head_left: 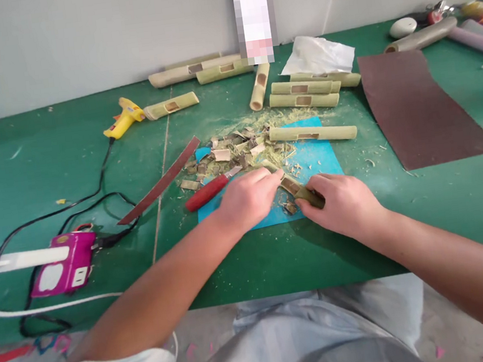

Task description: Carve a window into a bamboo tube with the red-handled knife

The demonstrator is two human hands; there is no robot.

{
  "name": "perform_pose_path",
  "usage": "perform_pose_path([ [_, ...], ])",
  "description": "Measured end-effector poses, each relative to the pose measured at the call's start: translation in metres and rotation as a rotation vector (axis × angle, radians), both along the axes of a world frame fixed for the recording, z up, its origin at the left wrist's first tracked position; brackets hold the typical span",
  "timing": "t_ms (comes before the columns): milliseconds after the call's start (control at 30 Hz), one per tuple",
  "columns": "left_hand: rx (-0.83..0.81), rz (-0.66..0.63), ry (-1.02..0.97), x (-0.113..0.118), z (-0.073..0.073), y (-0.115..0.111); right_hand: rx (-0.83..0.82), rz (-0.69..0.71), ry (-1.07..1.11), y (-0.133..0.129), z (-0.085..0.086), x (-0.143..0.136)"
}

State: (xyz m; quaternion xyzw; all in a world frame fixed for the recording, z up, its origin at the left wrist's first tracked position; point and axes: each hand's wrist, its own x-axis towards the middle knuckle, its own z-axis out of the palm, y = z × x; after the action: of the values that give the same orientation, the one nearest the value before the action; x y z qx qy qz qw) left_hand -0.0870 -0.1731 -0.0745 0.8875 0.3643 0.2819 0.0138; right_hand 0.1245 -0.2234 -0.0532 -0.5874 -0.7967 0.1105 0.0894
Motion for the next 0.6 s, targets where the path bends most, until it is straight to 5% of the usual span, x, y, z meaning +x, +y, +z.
perform_pose_path([
  [267,-0.162,0.098,-0.332,-0.003,0.009,0.008,-0.029,-0.024,0.043,0.002,0.002,0.003],
  [500,-0.525,0.279,-0.52,0.007,0.016,0.0,-0.076,-0.029,0.089,0.005,0.004,0.006],
  [600,-0.563,0.29,-0.543,0.008,0.016,-0.002,-0.094,-0.033,0.105,0.005,0.003,0.006],
])
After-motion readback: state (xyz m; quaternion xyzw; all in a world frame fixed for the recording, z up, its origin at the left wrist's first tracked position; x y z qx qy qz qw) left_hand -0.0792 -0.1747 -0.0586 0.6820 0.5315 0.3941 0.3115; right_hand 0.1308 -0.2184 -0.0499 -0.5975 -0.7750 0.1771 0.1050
